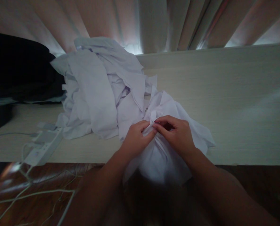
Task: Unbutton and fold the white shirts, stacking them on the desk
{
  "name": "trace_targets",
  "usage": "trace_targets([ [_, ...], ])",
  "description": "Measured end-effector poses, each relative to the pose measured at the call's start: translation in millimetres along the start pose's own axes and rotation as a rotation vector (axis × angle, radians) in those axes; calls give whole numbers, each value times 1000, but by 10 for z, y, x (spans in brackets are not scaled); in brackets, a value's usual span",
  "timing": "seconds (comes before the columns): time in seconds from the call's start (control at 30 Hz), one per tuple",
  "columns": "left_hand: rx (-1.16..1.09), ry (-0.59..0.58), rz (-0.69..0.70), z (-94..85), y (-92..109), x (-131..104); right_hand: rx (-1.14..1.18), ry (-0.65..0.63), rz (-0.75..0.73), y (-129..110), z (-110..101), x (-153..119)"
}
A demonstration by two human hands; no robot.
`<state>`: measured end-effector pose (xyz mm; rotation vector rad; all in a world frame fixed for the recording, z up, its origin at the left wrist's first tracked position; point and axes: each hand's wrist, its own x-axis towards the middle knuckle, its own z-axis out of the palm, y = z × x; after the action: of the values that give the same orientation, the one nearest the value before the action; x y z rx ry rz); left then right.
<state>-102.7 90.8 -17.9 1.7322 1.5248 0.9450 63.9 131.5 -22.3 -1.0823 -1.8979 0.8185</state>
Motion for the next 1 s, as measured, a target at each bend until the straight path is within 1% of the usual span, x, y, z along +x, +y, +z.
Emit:
trace_targets([
  [0.1,57,15,-35,58,-29,4,12,-41,15,-12,-7,12],
  [0.2,29,27,-67,94,-35,8,7,-57,7,-29,-15,17],
  [0.37,1,58,-82,96,-10,0,11,-75,-3,-60,-45,5],
  [0.57,-26,57,-119,92,32,-19,47,-86,50,-54,-61,-1],
  [0.8,-47,41,-73,67,23,-10,126,-77,129,4,-70,22],
  [1.0,-64,29,-31,51,-16,-11,255,-135,228,25,-95,35],
])
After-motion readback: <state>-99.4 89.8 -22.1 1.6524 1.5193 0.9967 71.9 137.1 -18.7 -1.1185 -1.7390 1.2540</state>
